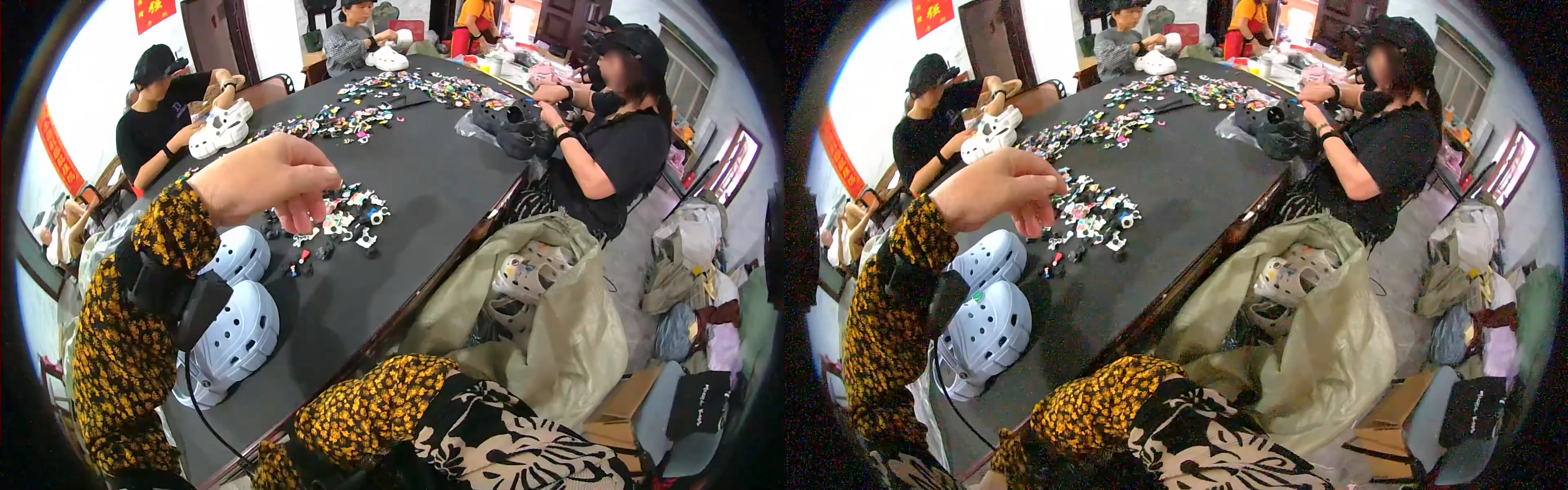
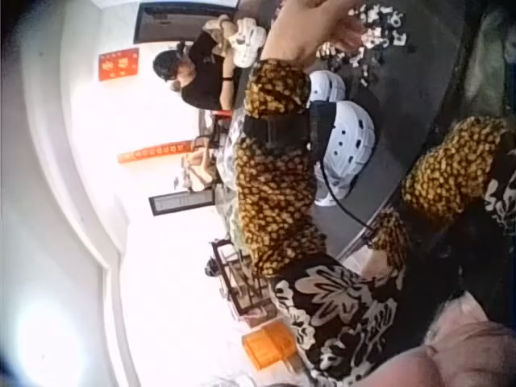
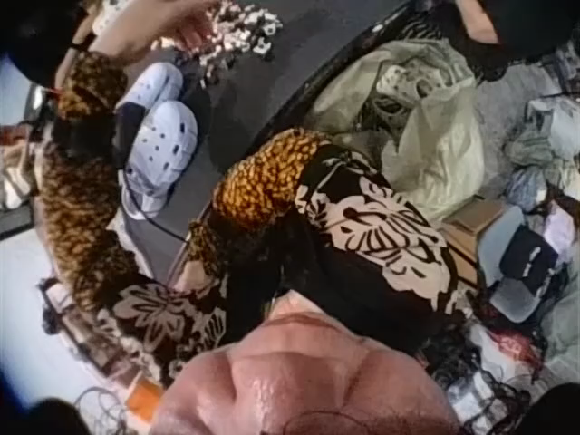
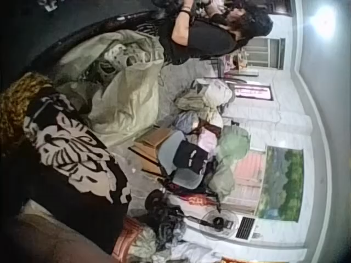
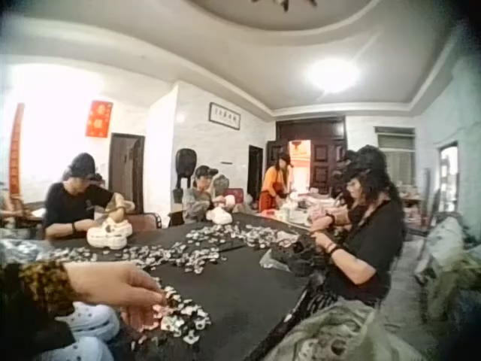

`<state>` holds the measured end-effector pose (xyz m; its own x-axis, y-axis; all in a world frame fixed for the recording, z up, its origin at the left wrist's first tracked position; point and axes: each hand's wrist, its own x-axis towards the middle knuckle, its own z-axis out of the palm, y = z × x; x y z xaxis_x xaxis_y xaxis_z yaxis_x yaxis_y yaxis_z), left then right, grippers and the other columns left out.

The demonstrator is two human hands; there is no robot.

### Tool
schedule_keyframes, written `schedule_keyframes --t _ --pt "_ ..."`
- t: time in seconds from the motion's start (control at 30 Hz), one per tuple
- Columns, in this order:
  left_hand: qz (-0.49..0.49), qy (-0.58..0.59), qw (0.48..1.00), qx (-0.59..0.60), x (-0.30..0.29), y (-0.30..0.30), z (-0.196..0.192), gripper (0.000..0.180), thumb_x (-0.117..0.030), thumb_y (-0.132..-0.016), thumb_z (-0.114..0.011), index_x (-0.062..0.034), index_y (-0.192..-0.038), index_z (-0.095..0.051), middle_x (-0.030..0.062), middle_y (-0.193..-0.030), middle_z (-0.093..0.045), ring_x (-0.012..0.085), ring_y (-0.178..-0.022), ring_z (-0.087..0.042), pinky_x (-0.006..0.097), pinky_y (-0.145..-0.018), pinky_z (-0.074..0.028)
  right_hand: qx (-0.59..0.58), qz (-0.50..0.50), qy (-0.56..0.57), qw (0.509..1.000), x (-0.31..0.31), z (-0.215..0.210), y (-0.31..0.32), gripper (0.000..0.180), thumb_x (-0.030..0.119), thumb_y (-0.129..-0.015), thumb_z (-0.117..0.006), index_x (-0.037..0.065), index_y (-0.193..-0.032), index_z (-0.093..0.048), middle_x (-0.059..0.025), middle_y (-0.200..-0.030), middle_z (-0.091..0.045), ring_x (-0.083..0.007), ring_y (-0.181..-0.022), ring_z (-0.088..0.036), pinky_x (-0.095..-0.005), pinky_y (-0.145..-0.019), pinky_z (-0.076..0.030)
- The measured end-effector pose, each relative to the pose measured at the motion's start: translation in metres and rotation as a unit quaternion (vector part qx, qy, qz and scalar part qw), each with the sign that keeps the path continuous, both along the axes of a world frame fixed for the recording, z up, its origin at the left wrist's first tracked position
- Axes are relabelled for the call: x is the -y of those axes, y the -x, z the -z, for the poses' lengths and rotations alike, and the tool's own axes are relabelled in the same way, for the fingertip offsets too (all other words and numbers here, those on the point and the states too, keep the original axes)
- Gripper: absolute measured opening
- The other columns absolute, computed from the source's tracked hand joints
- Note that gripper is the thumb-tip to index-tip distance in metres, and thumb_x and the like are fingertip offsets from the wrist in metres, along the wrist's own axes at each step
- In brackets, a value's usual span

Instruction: Decorate shoes by attaching small decorative charms to the holes on the surface of the clogs.

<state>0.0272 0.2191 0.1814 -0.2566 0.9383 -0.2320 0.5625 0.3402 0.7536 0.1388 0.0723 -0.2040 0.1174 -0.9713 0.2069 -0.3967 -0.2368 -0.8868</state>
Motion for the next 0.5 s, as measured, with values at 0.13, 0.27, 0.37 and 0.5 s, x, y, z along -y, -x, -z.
schedule_keyframes --t 0.13,0.27,0.37,0.5 --pt "-0.038 -0.01 0.999 -0.008 0.022 0.011 0.002 0.032 -0.025 -0.093 -0.05 0.0037 -0.104 -0.057 0.0113 -0.074 -0.065 0.0154 -0.059 -0.064 0.026 -0.054 -0.053 -0.006 -0.013 -0.013 1.0 0.0 0.01 0.002 0.016 0.018 -0.082 -0.061 0.006 -0.089 -0.067 -0.0113 -0.084 -0.067 -0.0208 -0.076 -0.062 -0.0368 -0.063 -0.046" --pt "-0.066 -0.025 0.997 -0.01 0.05 0.023 0.007 0.032 -0.025 -0.093 -0.05 0.0037 -0.104 -0.057 0.0113 -0.073 -0.065 0.0154 -0.058 -0.064 0.025 -0.052 -0.053 -0.008 -0.052 -0.012 0.999 0.019 0.004 -0.003 0.016 0.018 -0.081 -0.062 0.006 -0.089 -0.067 -0.0115 -0.084 -0.067 -0.021 -0.076 -0.062 -0.0371 -0.064 -0.046" --pt "-0.085 -0.036 0.996 -0.016 0.063 0.031 0.011 0.033 -0.025 -0.092 -0.05 0.0053 -0.103 -0.057 0.0116 -0.073 -0.065 0.0146 -0.058 -0.064 0.025 -0.052 -0.053 -0.004 -0.092 -0.008 0.996 0.05 0.019 -0.019 0.016 0.018 -0.08 -0.062 0.006 -0.089 -0.067 -0.0116 -0.084 -0.067 -0.0211 -0.077 -0.062 -0.0373 -0.064 -0.046" --pt "-0.1 -0.046 0.994 -0.021 0.081 0.04 0.017 0.033 -0.026 -0.093 -0.05 0.005 -0.101 -0.058 0.0123 -0.074 -0.065 0.0146 -0.058 -0.064 0.025 -0.052 -0.053 0.047 -0.109 -0.015 0.993 0.069 0.022 -0.032 0.011 0.017 -0.077 -0.065 0.007 -0.079 -0.067 -0.0096 -0.075 -0.067 -0.0214 -0.068 -0.062 -0.037 -0.06 -0.044"
